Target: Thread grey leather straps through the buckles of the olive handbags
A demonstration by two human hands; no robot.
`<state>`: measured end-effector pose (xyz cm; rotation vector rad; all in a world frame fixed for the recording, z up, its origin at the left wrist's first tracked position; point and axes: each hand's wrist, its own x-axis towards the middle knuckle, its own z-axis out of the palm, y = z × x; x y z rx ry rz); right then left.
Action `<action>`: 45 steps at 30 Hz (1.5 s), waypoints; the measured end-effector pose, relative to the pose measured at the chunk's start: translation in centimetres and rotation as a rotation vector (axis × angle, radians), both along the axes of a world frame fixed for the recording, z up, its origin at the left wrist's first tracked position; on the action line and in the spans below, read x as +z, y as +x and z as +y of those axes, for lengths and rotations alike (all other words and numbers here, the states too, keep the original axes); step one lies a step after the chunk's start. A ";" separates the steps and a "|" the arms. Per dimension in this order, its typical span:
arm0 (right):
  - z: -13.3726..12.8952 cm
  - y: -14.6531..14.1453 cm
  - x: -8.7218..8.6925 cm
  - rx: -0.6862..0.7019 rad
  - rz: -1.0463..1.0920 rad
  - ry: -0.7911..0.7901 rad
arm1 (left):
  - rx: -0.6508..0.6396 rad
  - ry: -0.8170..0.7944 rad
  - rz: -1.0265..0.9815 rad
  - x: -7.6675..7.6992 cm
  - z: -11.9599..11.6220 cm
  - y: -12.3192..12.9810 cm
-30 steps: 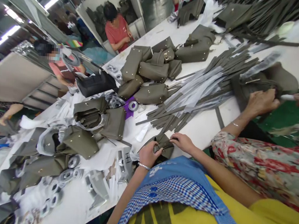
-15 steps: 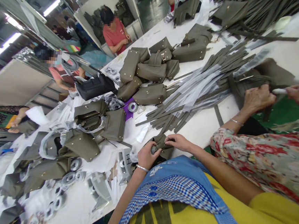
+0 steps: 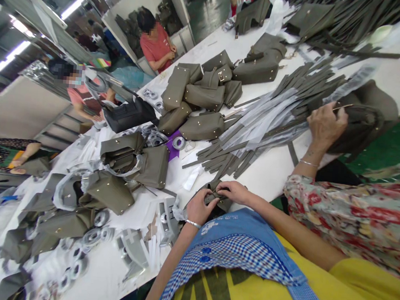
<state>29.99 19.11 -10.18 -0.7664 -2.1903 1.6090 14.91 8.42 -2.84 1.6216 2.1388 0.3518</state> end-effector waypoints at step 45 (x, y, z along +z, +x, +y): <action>-3.6 -4.0 0.0 -0.296 0.023 -0.082 | 0.109 -0.221 -0.636 -3.0 0.3 -6.0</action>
